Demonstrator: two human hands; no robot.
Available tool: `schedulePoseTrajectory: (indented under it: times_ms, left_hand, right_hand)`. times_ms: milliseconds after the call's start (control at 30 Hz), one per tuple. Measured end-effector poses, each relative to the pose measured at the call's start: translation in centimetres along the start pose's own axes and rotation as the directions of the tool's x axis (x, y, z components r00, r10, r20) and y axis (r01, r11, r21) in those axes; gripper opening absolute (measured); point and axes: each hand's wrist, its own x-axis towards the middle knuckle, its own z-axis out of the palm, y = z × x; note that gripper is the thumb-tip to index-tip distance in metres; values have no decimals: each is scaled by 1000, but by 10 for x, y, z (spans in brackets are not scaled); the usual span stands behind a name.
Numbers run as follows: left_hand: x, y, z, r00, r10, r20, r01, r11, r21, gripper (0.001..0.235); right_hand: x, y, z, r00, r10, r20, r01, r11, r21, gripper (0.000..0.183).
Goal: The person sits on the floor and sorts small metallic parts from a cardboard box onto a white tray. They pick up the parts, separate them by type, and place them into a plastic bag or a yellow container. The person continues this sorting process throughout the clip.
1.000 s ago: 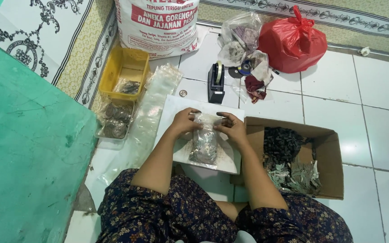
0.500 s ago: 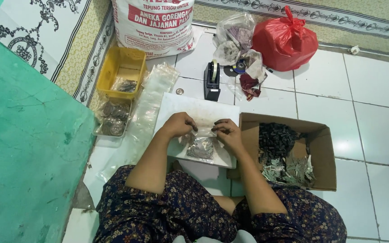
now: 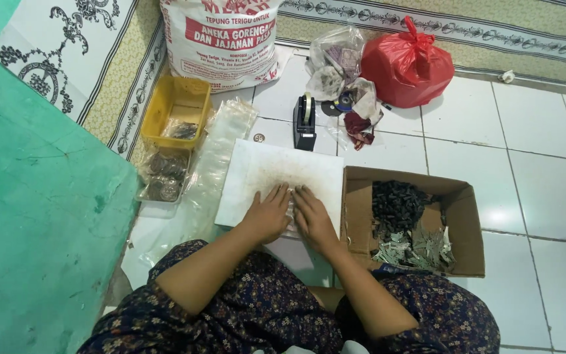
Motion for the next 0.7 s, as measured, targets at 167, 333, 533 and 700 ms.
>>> schedulePoseTrajectory:
  times_ms: [167,333,533,700]
  left_hand:
    - [-17,-5,1,996,-52,74,56,998,-40,79]
    - [-9,-4,6,992,-99,82,99,995,4,82]
    - [-4,0,4,980,-132,148,135,991,-12,82]
    - [17,-25,17,985,-75,158,97,986,-137,91]
  right_hand:
    - [-3,-29,-17,971,48,235,4,976,-216,68]
    - [-7,-19,-6,951,99,294,1,947,-320,75]
    - [-9,-18,-5,960,82,266,11,944,-329,73]
    - [-5,-11,-6,928,134,348,-12,943,-333,75]
